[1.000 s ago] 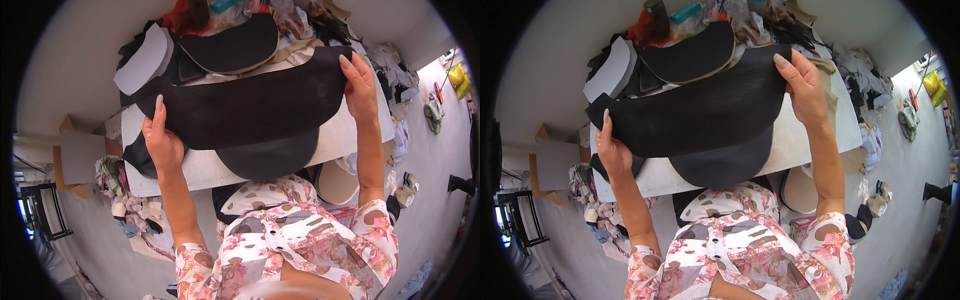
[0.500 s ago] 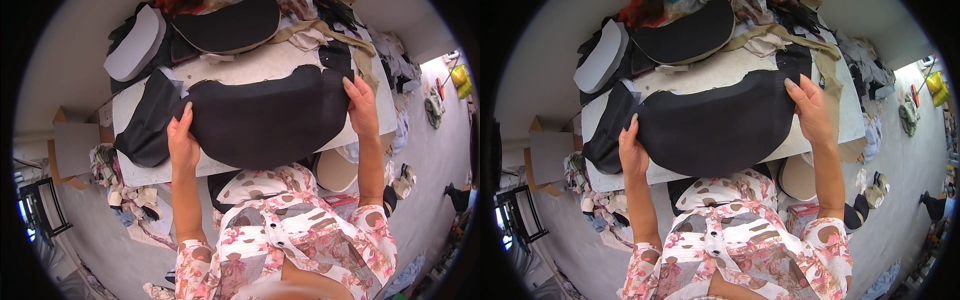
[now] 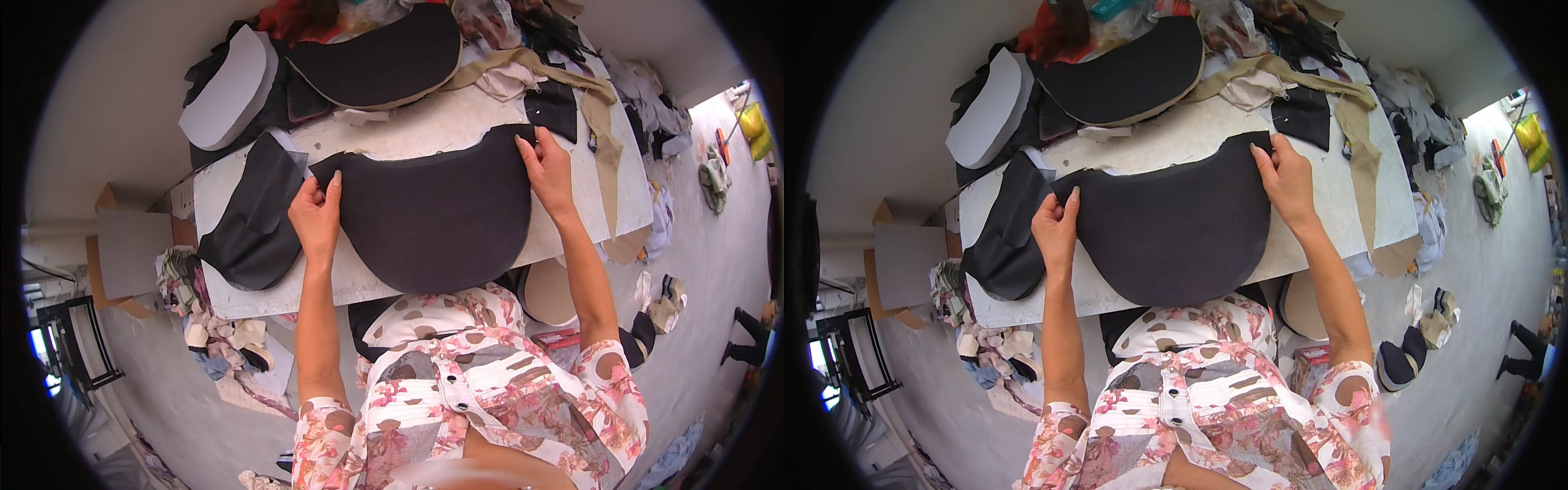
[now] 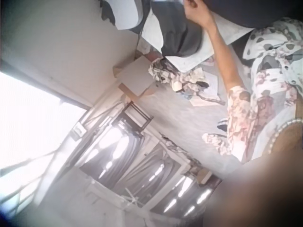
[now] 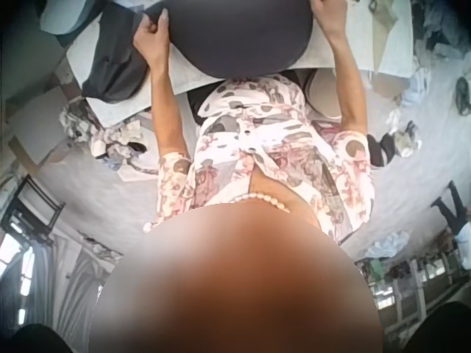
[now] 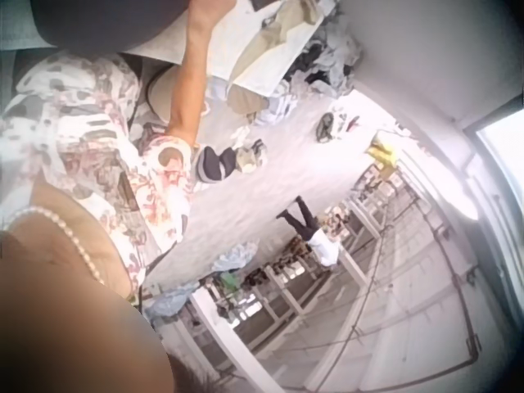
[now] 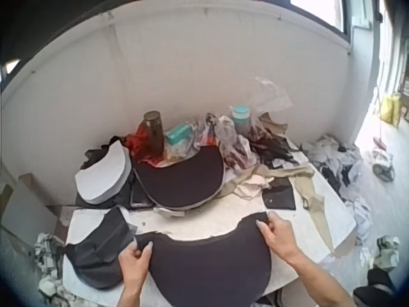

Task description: The person repeatedly picks up, folds, and places black fabric pieces on a cluttered work table. They handle the pieces one at a time, smoothing and repositioning them without using any tools.

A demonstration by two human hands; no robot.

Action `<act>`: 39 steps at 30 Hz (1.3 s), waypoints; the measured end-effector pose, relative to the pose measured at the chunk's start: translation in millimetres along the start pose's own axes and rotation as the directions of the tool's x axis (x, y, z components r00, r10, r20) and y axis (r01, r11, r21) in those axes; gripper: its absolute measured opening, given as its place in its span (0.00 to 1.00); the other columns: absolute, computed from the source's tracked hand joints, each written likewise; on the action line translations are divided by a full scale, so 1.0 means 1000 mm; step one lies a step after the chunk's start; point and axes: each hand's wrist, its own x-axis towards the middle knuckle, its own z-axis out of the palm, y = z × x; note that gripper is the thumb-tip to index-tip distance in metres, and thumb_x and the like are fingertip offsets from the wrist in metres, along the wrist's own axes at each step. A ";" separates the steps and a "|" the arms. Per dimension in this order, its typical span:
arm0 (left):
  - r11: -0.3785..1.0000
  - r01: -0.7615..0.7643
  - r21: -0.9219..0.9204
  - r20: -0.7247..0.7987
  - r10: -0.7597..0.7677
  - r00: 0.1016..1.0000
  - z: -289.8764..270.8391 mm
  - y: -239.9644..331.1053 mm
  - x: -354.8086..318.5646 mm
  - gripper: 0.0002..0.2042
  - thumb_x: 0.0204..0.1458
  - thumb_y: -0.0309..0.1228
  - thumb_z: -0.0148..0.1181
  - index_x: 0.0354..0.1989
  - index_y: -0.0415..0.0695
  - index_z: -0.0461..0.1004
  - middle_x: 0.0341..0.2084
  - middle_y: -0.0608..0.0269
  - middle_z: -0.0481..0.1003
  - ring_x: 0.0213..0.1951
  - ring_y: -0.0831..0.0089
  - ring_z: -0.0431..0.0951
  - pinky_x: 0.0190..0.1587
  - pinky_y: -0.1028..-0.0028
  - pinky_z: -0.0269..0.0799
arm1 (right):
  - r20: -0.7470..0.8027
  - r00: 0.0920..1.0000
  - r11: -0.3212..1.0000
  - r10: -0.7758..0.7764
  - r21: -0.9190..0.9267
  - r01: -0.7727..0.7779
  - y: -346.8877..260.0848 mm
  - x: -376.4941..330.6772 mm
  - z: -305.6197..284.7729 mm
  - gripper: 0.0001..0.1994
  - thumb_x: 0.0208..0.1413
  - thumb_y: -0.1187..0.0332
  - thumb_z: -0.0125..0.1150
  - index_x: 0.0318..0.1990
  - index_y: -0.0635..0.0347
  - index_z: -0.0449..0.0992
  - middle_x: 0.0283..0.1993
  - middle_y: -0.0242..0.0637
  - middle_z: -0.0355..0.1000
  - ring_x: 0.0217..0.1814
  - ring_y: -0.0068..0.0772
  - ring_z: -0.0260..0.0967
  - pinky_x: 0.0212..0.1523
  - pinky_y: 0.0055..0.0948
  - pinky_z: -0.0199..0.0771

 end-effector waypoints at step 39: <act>0.970 0.187 -0.159 0.116 -0.170 0.979 -0.009 0.006 -0.001 0.10 0.55 0.33 0.66 0.33 0.42 0.72 0.12 0.76 0.64 0.12 0.88 0.60 0.15 0.84 0.52 | 0.667 0.476 0.705 -0.573 0.106 0.701 -0.051 -0.055 -0.059 0.07 0.39 0.71 0.64 0.28 0.57 0.73 0.36 0.33 0.68 0.44 0.35 0.65 0.38 0.32 0.65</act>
